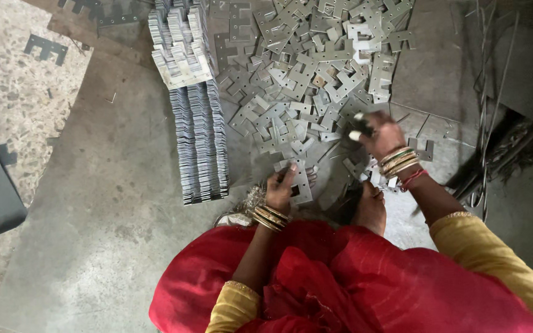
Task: The person sits on the floor and repeatedly picks up small metal brackets from a scattered pile, aligns them, and stacks them into neat columns. The person continues this process, moving from one pile to another, creating organized stacks of the metal pieces.
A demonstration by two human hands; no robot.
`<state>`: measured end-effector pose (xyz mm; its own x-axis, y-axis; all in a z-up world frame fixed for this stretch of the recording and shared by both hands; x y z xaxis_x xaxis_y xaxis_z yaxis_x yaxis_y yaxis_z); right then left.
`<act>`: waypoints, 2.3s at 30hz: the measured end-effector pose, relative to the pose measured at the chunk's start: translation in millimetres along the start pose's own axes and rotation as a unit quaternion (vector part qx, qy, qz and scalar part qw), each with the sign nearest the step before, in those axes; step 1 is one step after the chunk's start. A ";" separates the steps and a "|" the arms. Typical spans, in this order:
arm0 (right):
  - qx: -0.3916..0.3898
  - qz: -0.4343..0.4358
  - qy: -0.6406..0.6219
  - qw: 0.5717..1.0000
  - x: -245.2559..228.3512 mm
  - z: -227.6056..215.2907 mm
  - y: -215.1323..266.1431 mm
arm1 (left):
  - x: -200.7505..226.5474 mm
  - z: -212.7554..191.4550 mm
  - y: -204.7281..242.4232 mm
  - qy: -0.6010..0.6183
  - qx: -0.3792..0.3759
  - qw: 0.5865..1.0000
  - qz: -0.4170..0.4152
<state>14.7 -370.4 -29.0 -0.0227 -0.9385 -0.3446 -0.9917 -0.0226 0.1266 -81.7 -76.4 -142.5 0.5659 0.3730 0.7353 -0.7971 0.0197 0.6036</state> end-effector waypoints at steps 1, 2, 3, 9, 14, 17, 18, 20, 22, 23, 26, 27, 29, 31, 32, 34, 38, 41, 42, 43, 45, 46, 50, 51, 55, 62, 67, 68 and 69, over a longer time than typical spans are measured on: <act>0.013 0.014 0.017 1.000 1.9 -5.3 -4.2 | -1.5 3.6 1.3 0.024 -0.025 0.999 0.006; 0.027 0.028 0.034 0.999 3.8 -9.6 -7.7 | -2.3 7.2 1.5 0.046 -0.050 0.998 0.012; -0.002 0.044 0.025 0.999 5.2 -5.2 -9.8 | -3.5 5.3 1.3 0.035 -0.040 0.998 0.016; -0.016 0.014 -0.021 1.000 -3.8 9.0 -14.8 | -0.7 10.8 -3.2 -0.001 -0.036 0.999 0.023; -0.038 -0.009 -0.014 0.999 2.0 23.3 -9.9 | 5.7 19.9 5.5 0.120 -0.061 0.990 -0.040; -0.050 0.034 -0.024 0.998 10.6 24.9 -14.3 | 23.6 23.0 10.2 0.089 -0.083 0.992 0.015; -0.071 0.048 -0.017 0.996 11.4 27.1 -17.5 | 27.9 24.2 11.2 0.084 -0.083 0.993 0.028; -0.115 0.077 -0.004 0.990 11.2 31.5 -23.8 | 33.5 24.7 11.4 0.074 -0.082 0.992 0.054; -0.108 0.049 0.027 0.993 1.7 27.8 -28.0 | 27.0 23.9 11.0 0.086 -0.084 0.992 0.037; -0.106 0.034 0.043 0.993 -3.3 26.4 -29.0 | 22.7 21.8 10.4 0.092 -0.083 0.992 0.028; -0.084 0.015 0.033 0.996 -10.4 22.5 -25.0 | 5.0 15.5 7.7 0.094 -0.100 0.990 -0.010; -0.105 0.016 0.024 0.994 -10.9 25.0 -23.2 | 0.9 10.3 5.1 0.076 -0.081 0.994 -0.016; -0.147 0.021 0.008 0.989 -11.8 27.1 -17.0 | -3.6 3.8 1.7 0.040 -0.044 0.998 -0.032; -0.149 -0.010 0.026 0.988 -23.0 20.7 -12.8 | -2.0 9.9 0.1 0.054 -0.068 0.994 -0.069; -0.150 -0.025 0.035 0.988 -32.5 19.1 -9.2 | 0.7 11.9 1.3 0.061 -0.079 0.991 -0.089; -0.130 -0.078 -0.051 0.987 -59.2 9.1 2.6 | -0.2 3.3 1.2 0.002 -0.025 0.984 -0.177; 0.049 -0.382 0.005 0.923 -143.6 -21.2 51.0 | 13.0 12.4 0.3 0.103 -0.136 0.960 -0.222; -0.001 -0.421 0.067 0.905 -149.0 -14.5 48.5 | 58.8 32.2 -4.0 0.082 -0.336 0.936 0.071; -0.022 -0.388 0.037 0.921 -139.0 -12.2 36.1 | 49.4 28.0 -11.7 0.006 -0.300 0.953 0.053; -0.043 -0.353 0.007 0.935 -124.0 -9.1 16.4 | 40.8 24.0 -18.8 -0.070 -0.262 0.962 0.033; -0.050 -0.293 0.057 0.953 -89.5 0.2 -26.7 | 28.1 19.7 -22.3 -0.074 -0.207 0.975 -0.033; -0.035 -0.267 0.134 0.954 -72.4 4.7 -52.0 | 22.8 19.6 -17.1 -0.004 -0.189 0.979 -0.079; -0.037 -0.213 0.289 0.933 -27.3 19.0 -110.7 | 26.0 12.4 -0.5 0.023 -0.079 0.981 -0.178; -0.055 -0.214 0.290 0.931 -22.3 21.3 -117.0 | 32.4 15.0 3.3 0.029 -0.084 0.982 -0.166; -0.096 -0.207 0.258 0.939 -19.5 25.5 -100.1 | 42.0 12.9 5.3 0.038 -0.085 0.987 -0.127; -0.053 -0.238 0.166 0.955 -54.3 24.6 -74.7 | 28.2 3.1 2.8 0.101 -0.099 0.981 -0.131; -0.089 -0.298 0.304 0.900 -69.0 40.1 -87.0 | 31.4 -1.0 -7.6 0.072 -0.070 0.994 -0.045; -0.097 -0.297 0.317 0.895 -70.2 42.7 -88.7 | 34.2 -3.2 -7.9 0.060 -0.063 0.996 -0.020; -0.105 -0.296 0.330 0.890 -71.5 45.0 -89.0 | 30.0 -5.2 -8.1 0.079 -0.053 0.994 -0.049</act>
<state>98.9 -285.9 -57.5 0.6443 -0.7370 0.2044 -0.7580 -0.5796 0.2992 -59.3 -60.6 -127.0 0.6088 0.5060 0.6110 -0.7619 0.1584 0.6280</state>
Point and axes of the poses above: each hand's wrist, its own y-axis away from the middle knuckle, its own z-axis out of the palm, x = y × z, the point moved 8 cm from there along -y, towards the middle knuckle, and after that the axes turned 2 degrees about y, right-handed, at the moved point
